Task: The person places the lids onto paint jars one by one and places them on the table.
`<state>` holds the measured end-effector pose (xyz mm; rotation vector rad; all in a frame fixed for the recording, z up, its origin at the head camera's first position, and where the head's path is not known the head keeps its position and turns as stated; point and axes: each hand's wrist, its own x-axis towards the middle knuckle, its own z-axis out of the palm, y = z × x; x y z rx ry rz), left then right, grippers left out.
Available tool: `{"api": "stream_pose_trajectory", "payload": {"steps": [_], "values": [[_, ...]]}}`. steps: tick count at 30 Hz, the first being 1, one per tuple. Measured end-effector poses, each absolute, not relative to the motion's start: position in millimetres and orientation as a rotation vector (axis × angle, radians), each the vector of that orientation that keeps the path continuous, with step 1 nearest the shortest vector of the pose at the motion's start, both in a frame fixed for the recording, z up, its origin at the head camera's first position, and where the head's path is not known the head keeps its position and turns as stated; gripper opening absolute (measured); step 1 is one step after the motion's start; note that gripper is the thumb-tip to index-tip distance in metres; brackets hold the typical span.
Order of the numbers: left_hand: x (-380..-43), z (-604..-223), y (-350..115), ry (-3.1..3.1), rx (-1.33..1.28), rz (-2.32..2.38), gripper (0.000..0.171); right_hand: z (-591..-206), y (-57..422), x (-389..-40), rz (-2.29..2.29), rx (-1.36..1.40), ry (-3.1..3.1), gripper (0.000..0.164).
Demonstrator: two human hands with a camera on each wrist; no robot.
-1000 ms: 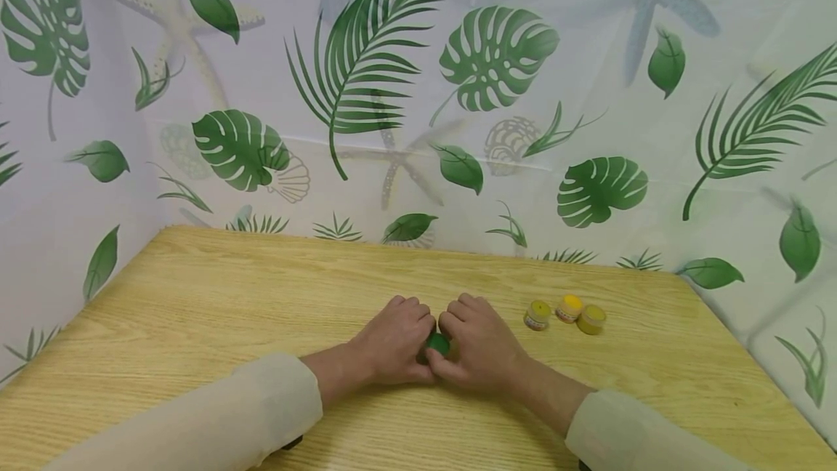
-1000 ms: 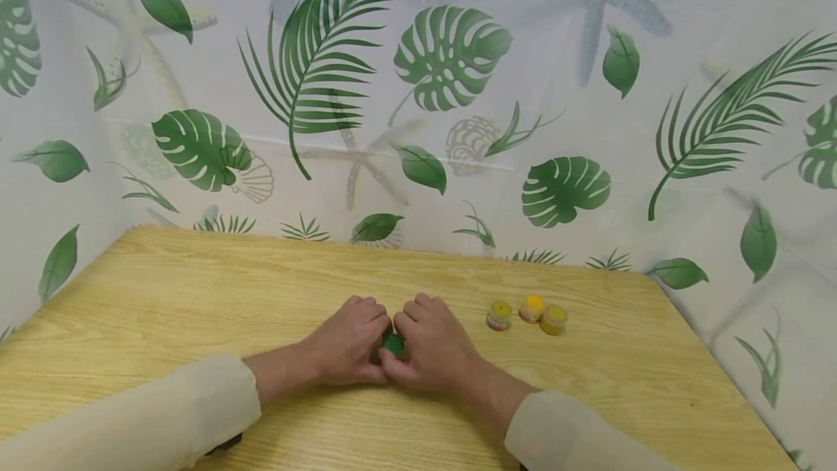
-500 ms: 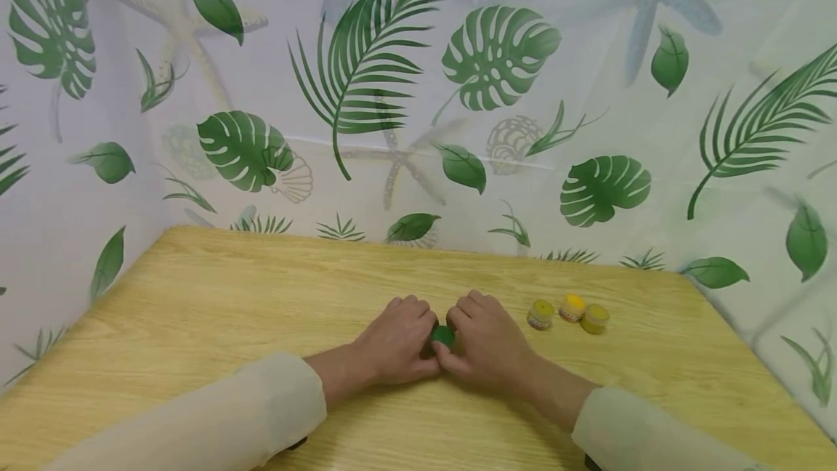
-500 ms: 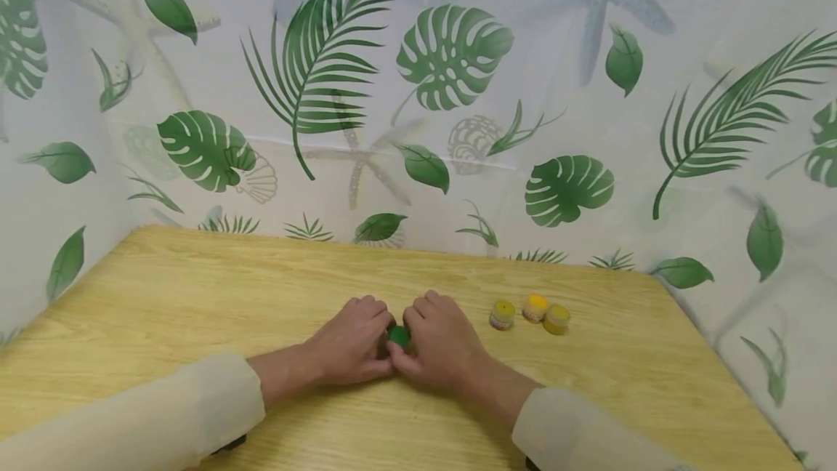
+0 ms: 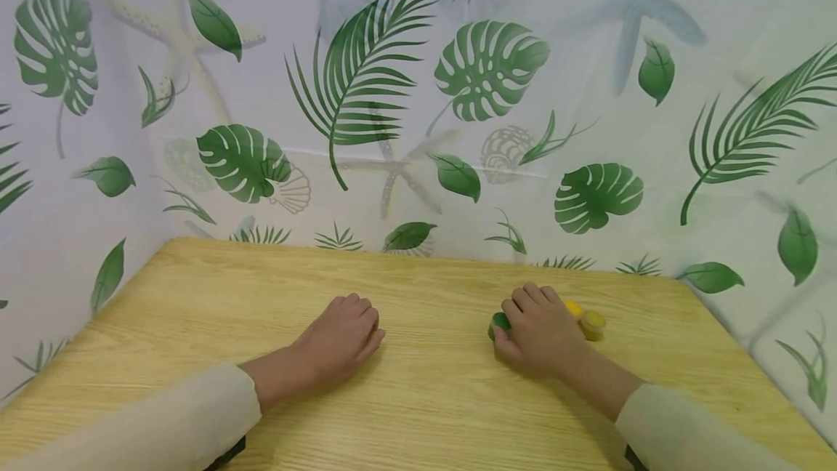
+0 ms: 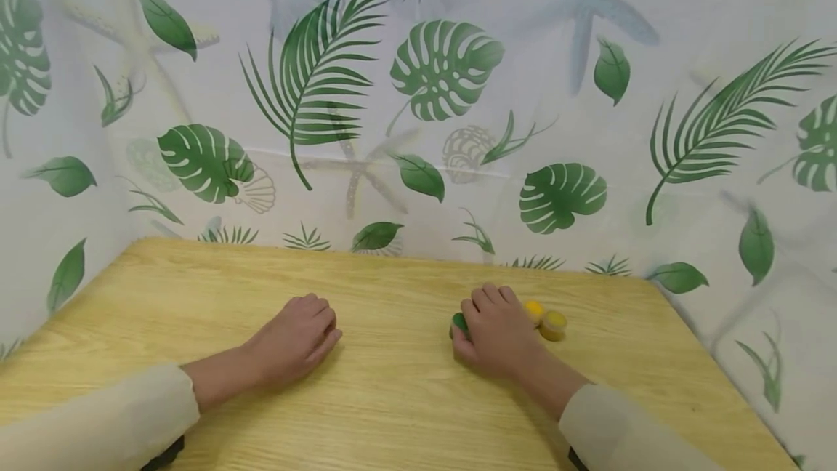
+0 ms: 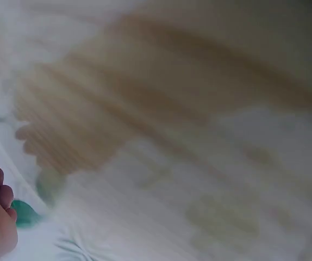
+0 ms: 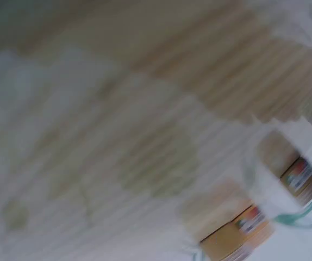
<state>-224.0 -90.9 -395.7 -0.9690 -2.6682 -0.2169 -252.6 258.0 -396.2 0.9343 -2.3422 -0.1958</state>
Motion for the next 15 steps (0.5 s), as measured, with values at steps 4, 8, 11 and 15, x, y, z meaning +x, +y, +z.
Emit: {"api": "stream_pose_trajectory", "payload": {"steps": [4, 8, 11, 15], "values": [[-225.1, -396.7, -123.6, -2.660, -0.929, -0.160, 0.012, -396.1, 273.9, -257.4, -0.184, 0.894, -2.371, 0.027], [-224.3, -396.8, -153.8, -2.635, -0.876, -0.138, 0.010, -393.6, 284.8, -255.5, -0.152, 0.887, -2.362, 0.026], [-223.3, -395.2, -174.0, -2.619, -0.844, -0.119, 0.009, -391.3, 292.9, -250.2, -0.145, 0.860, -2.364, 0.028], [-220.8, -391.7, -195.6, -2.592, -0.799, -0.121, 0.009, -389.2, 303.6, -240.9, -0.129, 0.811, -2.367, 0.039]]}}
